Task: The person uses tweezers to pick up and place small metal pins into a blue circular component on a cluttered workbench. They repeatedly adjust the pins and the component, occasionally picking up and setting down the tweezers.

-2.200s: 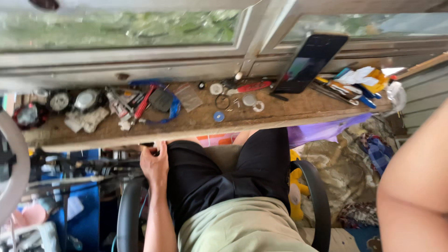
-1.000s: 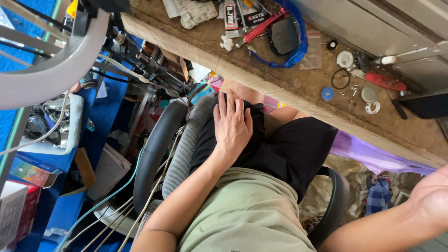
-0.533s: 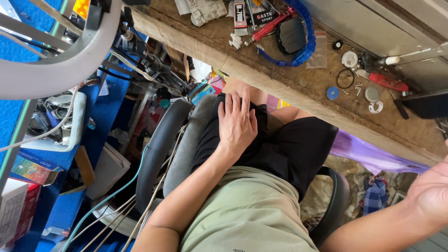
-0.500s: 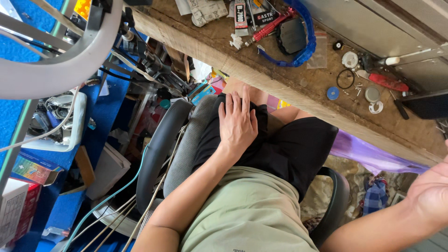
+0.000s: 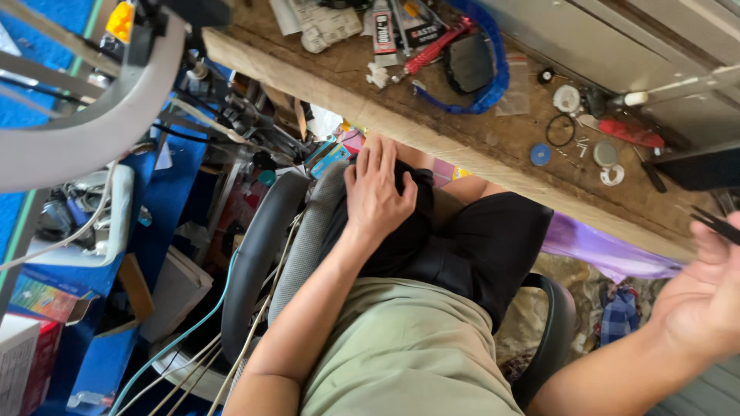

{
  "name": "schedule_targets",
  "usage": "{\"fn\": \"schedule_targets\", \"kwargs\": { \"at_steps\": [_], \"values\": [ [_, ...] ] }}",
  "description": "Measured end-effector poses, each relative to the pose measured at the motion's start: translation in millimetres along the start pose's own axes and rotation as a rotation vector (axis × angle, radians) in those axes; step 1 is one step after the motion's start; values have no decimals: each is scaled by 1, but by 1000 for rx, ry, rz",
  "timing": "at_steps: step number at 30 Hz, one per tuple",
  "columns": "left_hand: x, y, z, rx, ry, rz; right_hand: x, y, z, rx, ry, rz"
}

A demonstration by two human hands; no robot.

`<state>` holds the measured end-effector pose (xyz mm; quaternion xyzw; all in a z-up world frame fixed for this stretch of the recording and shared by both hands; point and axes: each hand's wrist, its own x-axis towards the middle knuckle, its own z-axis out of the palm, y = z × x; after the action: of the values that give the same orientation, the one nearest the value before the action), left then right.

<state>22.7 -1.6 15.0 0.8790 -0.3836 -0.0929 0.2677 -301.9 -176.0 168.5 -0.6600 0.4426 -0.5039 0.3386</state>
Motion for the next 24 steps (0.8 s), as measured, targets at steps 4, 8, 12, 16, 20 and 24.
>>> {"fn": "schedule_targets", "kwargs": {
  "at_steps": [4,8,12,16,20,24],
  "values": [
    [16,-1,-2,-74,-16,21,-11,-19,15,25,-14,-107],
    [32,-6,6,-164,-154,-79,-13,-30,23,123,-79,-107],
    [40,-1,10,-201,-185,-173,-11,-45,37,118,-104,-142],
    [37,7,8,-156,-72,-115,-13,-47,52,166,-68,-81],
    [33,5,18,-128,44,-119,-13,-51,63,94,-130,-144],
    [31,6,19,-94,98,-140,-10,-55,70,109,-175,-169]
  ]
}}
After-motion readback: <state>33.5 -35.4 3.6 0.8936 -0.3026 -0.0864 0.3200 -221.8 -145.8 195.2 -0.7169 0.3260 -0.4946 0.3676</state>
